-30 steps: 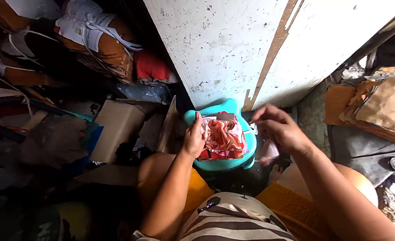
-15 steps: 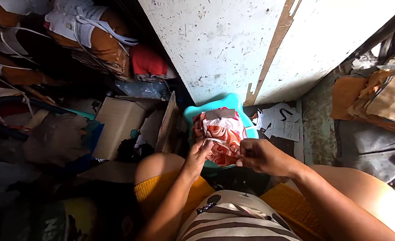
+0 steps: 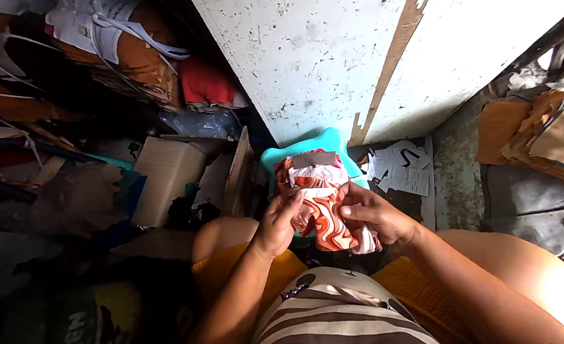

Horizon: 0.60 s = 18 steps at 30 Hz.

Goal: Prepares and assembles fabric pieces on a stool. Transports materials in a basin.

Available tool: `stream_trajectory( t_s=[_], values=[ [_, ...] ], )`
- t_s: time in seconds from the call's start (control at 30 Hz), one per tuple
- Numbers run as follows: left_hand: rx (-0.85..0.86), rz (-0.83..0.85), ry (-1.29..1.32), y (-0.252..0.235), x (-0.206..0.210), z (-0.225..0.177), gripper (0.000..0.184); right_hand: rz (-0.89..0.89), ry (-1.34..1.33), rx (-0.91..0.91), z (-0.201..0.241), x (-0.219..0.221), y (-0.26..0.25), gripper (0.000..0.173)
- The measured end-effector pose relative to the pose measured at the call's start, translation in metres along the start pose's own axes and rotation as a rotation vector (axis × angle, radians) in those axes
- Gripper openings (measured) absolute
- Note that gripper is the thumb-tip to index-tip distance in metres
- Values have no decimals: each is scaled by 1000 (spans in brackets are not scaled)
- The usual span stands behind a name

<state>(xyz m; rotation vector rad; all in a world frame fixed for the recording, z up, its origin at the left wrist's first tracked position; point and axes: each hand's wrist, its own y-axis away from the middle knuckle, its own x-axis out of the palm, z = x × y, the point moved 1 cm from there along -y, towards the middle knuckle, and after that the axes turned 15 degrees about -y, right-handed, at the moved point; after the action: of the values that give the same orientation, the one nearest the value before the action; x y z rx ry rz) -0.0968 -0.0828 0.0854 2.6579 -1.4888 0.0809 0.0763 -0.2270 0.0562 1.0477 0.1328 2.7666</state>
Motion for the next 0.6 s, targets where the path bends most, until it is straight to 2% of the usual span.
stream_trajectory(
  t_s=[0.13, 0.2, 0.3, 0.37, 0.43, 0.53, 0.6],
  values=[
    [-63, -13, -176, 5, -9, 15, 17, -28, 132, -24, 4, 8, 0, 26],
    [-36, 16, -213, 11, -12, 20, 31, -13, 221, -45, 10, 5, 4, 27],
    [5, -27, -212, 18, -14, 29, 42, 44, 285, -73, 13, -1, 5, 29],
    [14, -52, -226, 19, -17, 30, 54, 85, 303, -112, 13, -3, 2, 26],
    [39, -6, -219, 18, -20, 30, 60, 124, 340, -147, 15, -3, -1, 19],
    [76, 84, -279, 15, -20, 25, 43, 101, 461, -126, 21, 3, -3, 19],
    [35, 69, -391, 12, -22, 22, 39, 35, 561, -129, 23, 5, -7, 22]
  ],
)
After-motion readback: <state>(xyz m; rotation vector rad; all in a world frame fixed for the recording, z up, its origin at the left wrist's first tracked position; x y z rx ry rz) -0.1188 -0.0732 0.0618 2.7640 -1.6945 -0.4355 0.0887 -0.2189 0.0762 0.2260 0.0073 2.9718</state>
